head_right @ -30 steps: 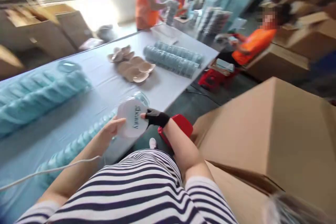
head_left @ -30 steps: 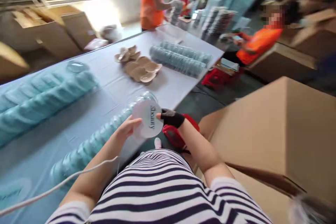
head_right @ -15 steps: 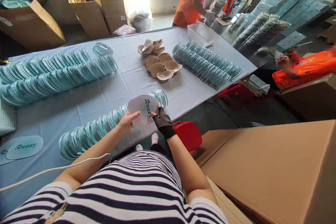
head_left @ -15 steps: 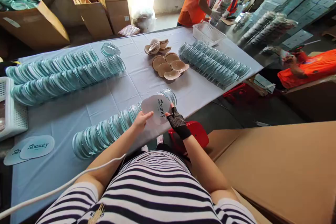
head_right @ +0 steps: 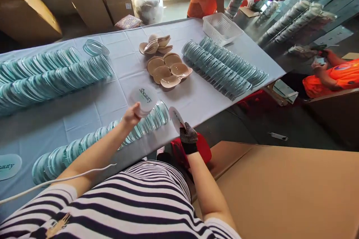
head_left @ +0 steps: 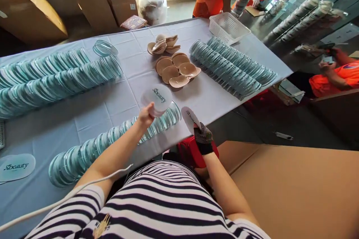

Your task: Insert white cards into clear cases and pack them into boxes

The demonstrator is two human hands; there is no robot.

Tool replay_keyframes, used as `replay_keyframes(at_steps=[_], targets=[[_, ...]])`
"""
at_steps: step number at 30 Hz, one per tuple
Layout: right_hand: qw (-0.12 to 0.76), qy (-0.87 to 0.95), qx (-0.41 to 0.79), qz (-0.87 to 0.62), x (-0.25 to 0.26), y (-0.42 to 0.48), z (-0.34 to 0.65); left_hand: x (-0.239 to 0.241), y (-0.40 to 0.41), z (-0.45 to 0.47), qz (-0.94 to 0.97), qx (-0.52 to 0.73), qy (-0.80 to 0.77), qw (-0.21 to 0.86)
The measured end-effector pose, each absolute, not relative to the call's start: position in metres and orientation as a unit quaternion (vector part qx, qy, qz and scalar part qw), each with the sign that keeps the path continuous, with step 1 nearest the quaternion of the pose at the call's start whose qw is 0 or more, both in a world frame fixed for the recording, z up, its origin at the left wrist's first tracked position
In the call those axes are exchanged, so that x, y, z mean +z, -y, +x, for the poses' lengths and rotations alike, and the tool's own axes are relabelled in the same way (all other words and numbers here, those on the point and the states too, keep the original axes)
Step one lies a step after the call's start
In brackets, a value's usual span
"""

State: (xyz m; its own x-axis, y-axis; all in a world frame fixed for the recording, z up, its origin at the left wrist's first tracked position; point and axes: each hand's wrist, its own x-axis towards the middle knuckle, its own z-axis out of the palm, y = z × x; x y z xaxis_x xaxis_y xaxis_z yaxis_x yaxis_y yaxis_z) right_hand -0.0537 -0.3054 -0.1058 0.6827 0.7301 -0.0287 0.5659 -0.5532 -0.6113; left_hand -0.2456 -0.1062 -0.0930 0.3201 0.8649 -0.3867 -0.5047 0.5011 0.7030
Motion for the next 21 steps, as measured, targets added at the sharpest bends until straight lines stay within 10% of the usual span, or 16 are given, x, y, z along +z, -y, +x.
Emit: replay_keyframes(at_steps=[11, 21], targets=[[-0.012, 0.556, 0.218, -0.802, -0.121, 0.258, -0.052, -0.122, 0.070, -0.161, 0.175, 0.390, -0.394, 0.814], [-0.015, 0.539, 0.241, -0.807, -0.112, 0.230, -0.043, -0.126, 0.074, -0.162, 0.209, 0.405, -0.366, 0.811]])
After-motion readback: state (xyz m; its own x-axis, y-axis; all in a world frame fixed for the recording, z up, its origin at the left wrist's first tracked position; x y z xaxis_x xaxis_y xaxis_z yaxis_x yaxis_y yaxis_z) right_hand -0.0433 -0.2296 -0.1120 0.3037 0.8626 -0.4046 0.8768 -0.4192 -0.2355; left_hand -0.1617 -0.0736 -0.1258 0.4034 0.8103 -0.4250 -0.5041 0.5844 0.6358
